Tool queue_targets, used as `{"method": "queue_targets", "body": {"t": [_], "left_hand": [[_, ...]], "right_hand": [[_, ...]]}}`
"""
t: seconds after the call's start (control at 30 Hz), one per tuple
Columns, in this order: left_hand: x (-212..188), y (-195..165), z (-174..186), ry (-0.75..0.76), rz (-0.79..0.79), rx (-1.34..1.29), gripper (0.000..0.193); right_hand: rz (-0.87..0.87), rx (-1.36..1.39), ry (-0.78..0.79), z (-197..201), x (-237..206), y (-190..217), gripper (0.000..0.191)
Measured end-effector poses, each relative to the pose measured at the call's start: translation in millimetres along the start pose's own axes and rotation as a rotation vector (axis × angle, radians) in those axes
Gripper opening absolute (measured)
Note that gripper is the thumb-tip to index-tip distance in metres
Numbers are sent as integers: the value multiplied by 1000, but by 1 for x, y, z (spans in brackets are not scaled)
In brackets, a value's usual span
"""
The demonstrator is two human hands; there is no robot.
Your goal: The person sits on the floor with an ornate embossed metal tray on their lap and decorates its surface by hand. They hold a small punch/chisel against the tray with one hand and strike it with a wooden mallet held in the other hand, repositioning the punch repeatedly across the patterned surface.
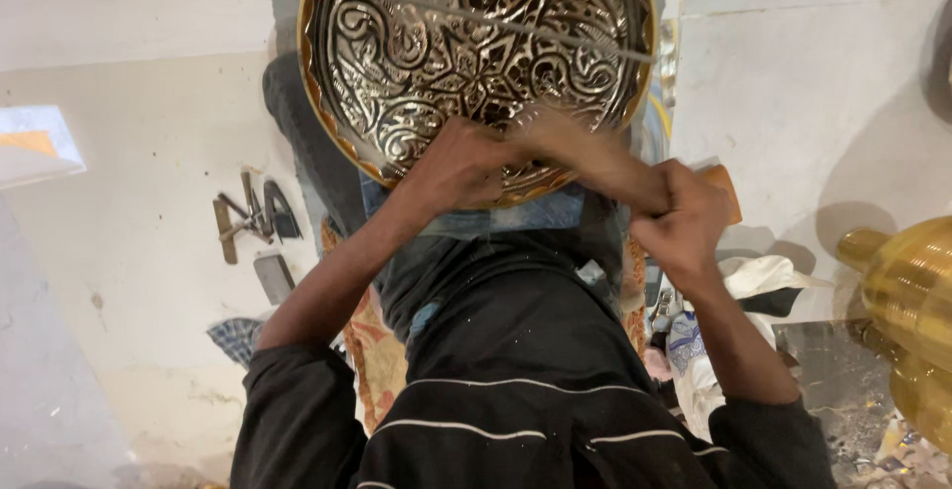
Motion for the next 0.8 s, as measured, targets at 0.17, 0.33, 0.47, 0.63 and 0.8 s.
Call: {"method": "queue_targets", "body": {"t": [0.17,0.33,0.47,0.63,0.8], "left_hand": [[-2,-2,3,-61,-54,-3,56],[-1,-9,9,-80,-111,-20,58],[2,-11,14,-35,-72,4,53],[5,-7,11,55,-19,-1,53],[3,-6,29,-170,-90,-558,56]], "right_hand": [[48,201,-104,-1,-9,-8,19],[258,146,-107,-3,-24,-7,23],[21,-3,-29,-7,-23,-18,26],[-149,-168,51,-7,-28,-9,25],[-196,164,-32,-24,-46,-15,20]]}}
Point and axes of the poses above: each hand's wrist, its own x-axis towards the middle knuckle, its own z-axis out of the back of the hand, y = z × x, the point moved 8 cm from there along x, towards the middle knuckle, and after that the axes turned 8 degrees about y, right-handed, at the moved point
